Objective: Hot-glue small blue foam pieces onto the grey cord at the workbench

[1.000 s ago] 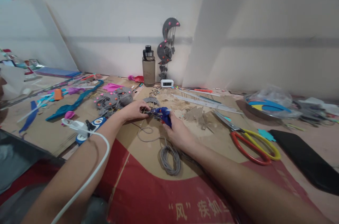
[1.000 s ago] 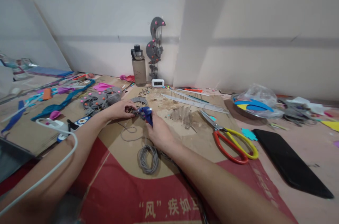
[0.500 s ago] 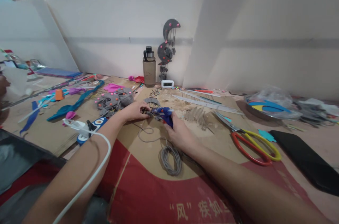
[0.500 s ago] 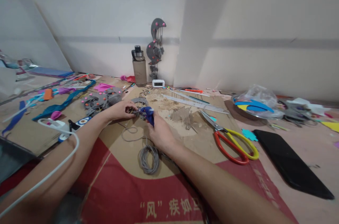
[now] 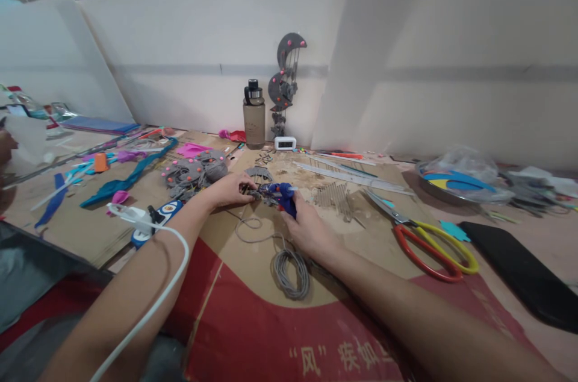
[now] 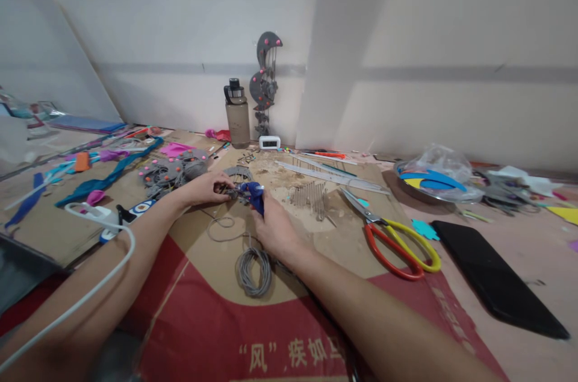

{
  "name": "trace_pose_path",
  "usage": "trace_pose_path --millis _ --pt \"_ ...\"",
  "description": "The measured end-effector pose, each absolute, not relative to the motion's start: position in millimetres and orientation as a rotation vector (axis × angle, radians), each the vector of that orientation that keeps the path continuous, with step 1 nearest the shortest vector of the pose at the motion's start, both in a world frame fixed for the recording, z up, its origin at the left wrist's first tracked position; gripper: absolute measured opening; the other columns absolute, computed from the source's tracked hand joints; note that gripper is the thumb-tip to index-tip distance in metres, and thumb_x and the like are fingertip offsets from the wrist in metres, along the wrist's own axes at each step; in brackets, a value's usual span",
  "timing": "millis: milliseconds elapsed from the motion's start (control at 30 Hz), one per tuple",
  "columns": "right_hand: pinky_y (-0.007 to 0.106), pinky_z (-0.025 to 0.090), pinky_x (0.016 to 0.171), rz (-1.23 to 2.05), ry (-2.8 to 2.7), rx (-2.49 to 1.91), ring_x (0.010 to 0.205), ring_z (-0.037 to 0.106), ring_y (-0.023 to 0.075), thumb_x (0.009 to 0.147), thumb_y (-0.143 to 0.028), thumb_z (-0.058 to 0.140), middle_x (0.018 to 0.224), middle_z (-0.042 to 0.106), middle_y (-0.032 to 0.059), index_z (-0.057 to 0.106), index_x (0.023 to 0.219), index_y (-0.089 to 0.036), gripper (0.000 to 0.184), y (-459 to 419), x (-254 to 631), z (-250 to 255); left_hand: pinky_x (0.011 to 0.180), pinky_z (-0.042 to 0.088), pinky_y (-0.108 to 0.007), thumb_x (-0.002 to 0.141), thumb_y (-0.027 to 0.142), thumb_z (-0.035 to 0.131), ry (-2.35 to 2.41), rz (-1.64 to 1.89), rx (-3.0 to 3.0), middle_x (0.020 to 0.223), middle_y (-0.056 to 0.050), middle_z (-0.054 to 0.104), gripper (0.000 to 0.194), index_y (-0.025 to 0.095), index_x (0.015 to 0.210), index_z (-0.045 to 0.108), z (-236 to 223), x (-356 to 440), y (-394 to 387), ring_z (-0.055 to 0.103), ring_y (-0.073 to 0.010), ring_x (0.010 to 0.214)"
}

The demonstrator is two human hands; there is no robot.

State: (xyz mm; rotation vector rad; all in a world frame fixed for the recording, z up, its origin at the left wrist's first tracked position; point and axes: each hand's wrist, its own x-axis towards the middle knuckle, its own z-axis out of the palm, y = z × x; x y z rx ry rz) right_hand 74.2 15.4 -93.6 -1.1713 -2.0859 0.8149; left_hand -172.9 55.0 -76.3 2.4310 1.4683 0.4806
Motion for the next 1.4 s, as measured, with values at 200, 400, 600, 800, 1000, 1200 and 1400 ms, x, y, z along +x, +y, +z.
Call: trace_pose_path --millis 200,400,600,800,1000,1200,1400 --pt "0.035 0.042 0.085 0.81 -2.106 -1.14 0.098 0.057 0.0231 0.082 -0.019 0.048 0.11 0.061 0.0146 0.045 0.12 -0.014 0.039 18.3 71.4 -95.7 0.065 0.04 -0.025 0.069 0.033 0.066 1.51 0.464 2.366 0.093 -0.005 0.062 0.031 0.017 0.095 0.07 -75.0 -170.8 53.7 0.051 -0.0132 0.07" --pt "0.033 0.042 0.087 0.827 -2.102 -1.139 0.099 0.058 0.0218 0.082 -0.019 0.048 0.111 0.061 0.0127 0.047 0.12 -0.016 0.038 18.1 72.2 -95.7 0.066 0.04 -0.025 0.069 0.032 0.066 1.486 0.472 2.398 0.09 -0.004 0.06 0.032 0.018 0.097 0.07 -72.5 -170.8 52.4 0.05 -0.014 0.07" --pt "0.033 0.042 0.088 0.839 -2.053 -1.116 0.102 0.057 0.021 0.084 -0.021 0.047 0.112 0.061 0.0128 0.046 0.121 -0.016 0.037 16.7 74.4 -94.1 0.069 0.041 -0.026 0.071 0.034 0.064 1.5 0.436 2.433 0.089 -0.004 0.061 0.03 0.02 0.097 0.07 -70.9 -170.0 51.8 0.052 -0.015 0.073" --pt "0.034 0.042 0.087 0.85 -2.068 -1.116 0.101 0.057 0.0214 0.083 -0.02 0.049 0.112 0.061 0.0117 0.046 0.119 -0.017 0.036 15.5 74.9 -93.4 0.069 0.041 -0.026 0.072 0.033 0.063 1.482 0.428 2.419 0.09 -0.004 0.062 0.029 0.019 0.096 0.07 -69.7 -169.1 51.1 0.053 -0.0161 0.076" --pt "0.034 0.042 0.088 0.821 -2.093 -1.146 0.102 0.058 0.0223 0.083 -0.02 0.049 0.114 0.06 0.0133 0.046 0.121 -0.017 0.038 17.5 73.5 -96.0 0.073 0.042 -0.027 0.069 0.031 0.066 1.488 0.471 2.374 0.095 -0.005 0.062 0.032 0.019 0.098 0.07 -75.0 -171.8 53.8 0.053 -0.0161 0.079" --pt "0.035 0.043 0.087 0.793 -2.095 -1.155 0.101 0.057 0.0232 0.083 -0.02 0.048 0.111 0.061 0.0139 0.046 0.119 -0.015 0.037 19.9 72.5 -97.4 0.073 0.042 -0.028 0.069 0.032 0.067 1.473 0.49 2.382 0.097 -0.007 0.062 0.031 0.016 0.096 0.07 -77.0 -172.9 55.5 0.054 -0.0169 0.08" --pt "0.035 0.042 0.088 0.792 -2.117 -1.129 0.102 0.057 0.0229 0.082 -0.019 0.049 0.113 0.061 0.0137 0.046 0.121 -0.015 0.04 20.1 72.5 -95.8 0.067 0.041 -0.025 0.069 0.031 0.066 1.488 0.452 2.374 0.094 -0.005 0.062 0.032 0.018 0.098 0.069 -76.3 -172.2 55.6 0.052 -0.0144 0.074"
